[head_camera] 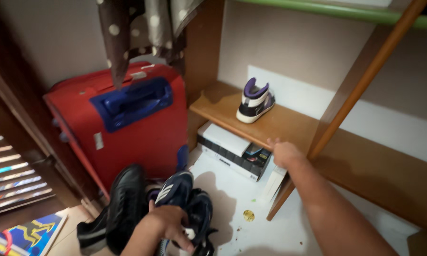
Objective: The person removes various shoes from a wooden shelf and places them on the floor next to a red suitcase. They then pick up pairs of shoes from the floor and place them back onto the shelf, arranging them neatly.
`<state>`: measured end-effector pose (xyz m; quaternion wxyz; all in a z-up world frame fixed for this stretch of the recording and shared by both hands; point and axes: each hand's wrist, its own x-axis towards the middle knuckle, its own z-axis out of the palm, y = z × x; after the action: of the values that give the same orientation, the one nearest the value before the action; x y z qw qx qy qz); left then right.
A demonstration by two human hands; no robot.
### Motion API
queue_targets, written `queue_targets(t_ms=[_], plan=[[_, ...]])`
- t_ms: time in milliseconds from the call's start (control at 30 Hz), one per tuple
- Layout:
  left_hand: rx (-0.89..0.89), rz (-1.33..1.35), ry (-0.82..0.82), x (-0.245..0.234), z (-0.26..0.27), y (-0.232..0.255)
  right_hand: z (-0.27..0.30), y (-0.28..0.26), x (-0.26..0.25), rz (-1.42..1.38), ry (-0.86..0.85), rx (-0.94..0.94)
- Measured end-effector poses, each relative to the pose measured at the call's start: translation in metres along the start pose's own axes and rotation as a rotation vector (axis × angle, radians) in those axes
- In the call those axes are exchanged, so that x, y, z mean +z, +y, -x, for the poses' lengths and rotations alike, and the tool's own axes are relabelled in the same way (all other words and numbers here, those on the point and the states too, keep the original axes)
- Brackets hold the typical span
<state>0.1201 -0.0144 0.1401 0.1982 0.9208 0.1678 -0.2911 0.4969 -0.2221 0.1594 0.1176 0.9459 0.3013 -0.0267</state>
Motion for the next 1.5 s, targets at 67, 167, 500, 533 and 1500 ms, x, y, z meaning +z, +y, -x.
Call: queue_targets(t_ms=[67,167,500,533,1500], plan=[[-0.016,-0.047,-0.035,0.003,-0.005,0.009,-0.001,0.002,0.006,-0.014,-0.021,0.001],[-0.077,-0.027,-0.012,0.004,-0.019,0.015,-0.008,0.005,0.009,0.01,0.019,-0.049],[-0.183,-0.22,0.394,0.14,-0.169,-0.034,0.03,-0.021,-0.049,-0.151,-0.021,0.095],[-0.15,-0.231,0.319,0.149,-0.181,-0.033,0.033,-0.025,-0.061,-0.184,-0.048,0.146],[0.067,0.01,0.568,0.13,-0.064,0.004,0.211,-0.29,-0.028,-0.881,0.688,-0.247]])
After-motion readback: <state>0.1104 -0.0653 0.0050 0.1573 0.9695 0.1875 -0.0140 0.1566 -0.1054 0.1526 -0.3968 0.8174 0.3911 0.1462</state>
